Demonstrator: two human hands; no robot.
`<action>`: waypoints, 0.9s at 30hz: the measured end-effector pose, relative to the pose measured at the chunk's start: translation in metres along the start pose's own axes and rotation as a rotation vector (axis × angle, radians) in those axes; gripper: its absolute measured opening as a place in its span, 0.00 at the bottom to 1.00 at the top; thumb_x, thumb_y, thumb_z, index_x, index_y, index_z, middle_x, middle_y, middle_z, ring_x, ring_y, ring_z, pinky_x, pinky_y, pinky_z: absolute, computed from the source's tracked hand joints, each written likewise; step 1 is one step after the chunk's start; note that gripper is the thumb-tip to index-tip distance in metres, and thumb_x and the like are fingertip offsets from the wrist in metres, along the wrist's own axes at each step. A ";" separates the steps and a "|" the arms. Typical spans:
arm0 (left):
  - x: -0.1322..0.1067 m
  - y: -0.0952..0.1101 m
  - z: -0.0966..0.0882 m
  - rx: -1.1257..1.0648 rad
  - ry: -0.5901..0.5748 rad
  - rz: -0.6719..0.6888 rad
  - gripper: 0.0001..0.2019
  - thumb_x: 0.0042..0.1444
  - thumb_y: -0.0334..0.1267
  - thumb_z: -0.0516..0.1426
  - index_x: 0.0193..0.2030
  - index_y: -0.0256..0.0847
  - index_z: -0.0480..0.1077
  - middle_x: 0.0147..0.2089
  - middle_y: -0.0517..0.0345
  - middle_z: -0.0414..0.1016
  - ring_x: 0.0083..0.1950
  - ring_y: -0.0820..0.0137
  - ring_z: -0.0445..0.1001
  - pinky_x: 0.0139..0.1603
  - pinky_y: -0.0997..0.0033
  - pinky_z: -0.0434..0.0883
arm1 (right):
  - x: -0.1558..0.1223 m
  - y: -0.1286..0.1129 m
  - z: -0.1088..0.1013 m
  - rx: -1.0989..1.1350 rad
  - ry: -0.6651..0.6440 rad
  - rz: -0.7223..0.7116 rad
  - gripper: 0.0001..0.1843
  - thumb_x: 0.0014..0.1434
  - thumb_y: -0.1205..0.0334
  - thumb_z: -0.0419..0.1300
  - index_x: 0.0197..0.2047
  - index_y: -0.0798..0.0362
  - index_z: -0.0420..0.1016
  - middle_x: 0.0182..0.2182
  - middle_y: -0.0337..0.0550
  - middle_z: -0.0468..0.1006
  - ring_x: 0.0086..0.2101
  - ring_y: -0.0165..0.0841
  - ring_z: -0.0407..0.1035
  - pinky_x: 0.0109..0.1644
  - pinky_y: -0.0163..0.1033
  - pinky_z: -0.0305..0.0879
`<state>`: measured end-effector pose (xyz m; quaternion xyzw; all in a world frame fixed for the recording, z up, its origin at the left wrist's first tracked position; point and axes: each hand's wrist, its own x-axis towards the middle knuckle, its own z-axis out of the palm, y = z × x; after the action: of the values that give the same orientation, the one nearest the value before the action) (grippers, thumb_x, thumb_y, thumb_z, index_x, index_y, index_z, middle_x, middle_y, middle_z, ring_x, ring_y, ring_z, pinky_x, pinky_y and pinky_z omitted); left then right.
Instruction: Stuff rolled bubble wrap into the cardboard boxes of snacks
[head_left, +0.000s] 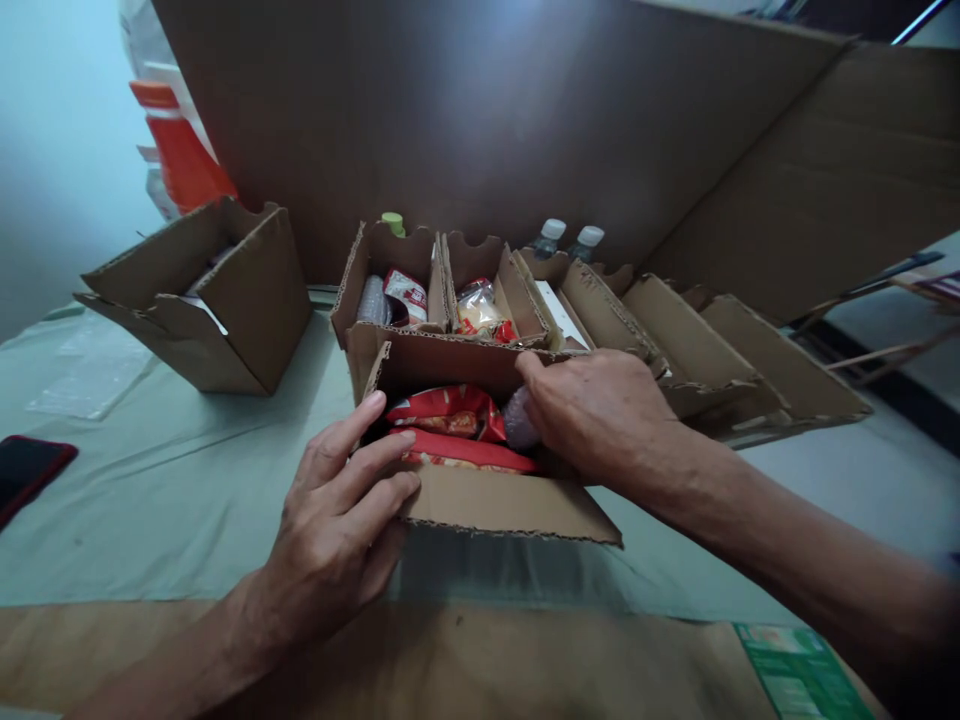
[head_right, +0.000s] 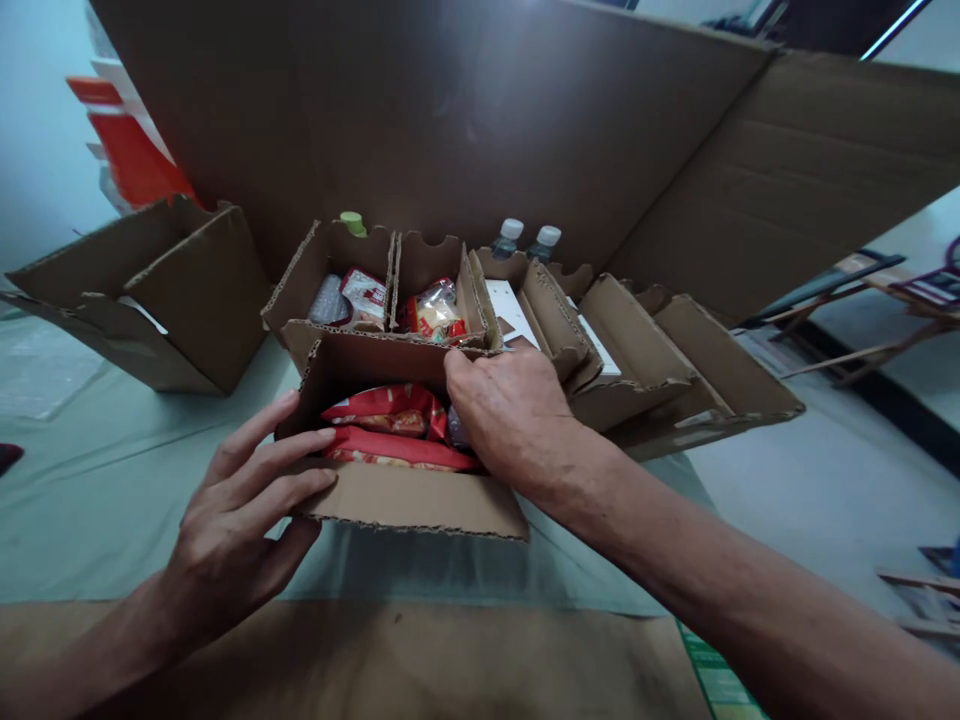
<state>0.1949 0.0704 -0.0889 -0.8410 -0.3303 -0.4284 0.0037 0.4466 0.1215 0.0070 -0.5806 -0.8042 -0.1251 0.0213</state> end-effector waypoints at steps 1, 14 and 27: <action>0.000 0.000 0.000 -0.009 0.003 -0.001 0.12 0.59 0.23 0.58 0.46 0.42 0.73 0.57 0.48 0.81 0.76 0.48 0.62 0.68 0.43 0.69 | -0.001 -0.002 -0.005 -0.049 -0.012 0.011 0.03 0.61 0.65 0.60 0.35 0.51 0.75 0.23 0.48 0.81 0.27 0.43 0.77 0.34 0.43 0.61; -0.001 -0.003 0.000 -0.028 0.005 0.037 0.15 0.57 0.21 0.58 0.48 0.41 0.73 0.60 0.47 0.77 0.76 0.48 0.60 0.72 0.41 0.65 | 0.010 -0.010 0.018 -0.155 -0.376 -0.094 0.10 0.62 0.70 0.59 0.40 0.54 0.82 0.33 0.49 0.86 0.34 0.41 0.80 0.37 0.42 0.68; -0.064 -0.017 0.018 -0.441 -0.020 -0.643 0.46 0.62 0.43 0.63 0.80 0.58 0.41 0.83 0.48 0.38 0.81 0.46 0.47 0.74 0.35 0.59 | -0.142 0.022 0.090 0.708 0.243 0.339 0.31 0.61 0.43 0.65 0.61 0.51 0.71 0.51 0.53 0.83 0.42 0.45 0.80 0.43 0.50 0.77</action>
<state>0.1716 0.0533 -0.1510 -0.6793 -0.4771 -0.4601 -0.3151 0.5236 0.0166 -0.1015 -0.6426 -0.6823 0.0972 0.3348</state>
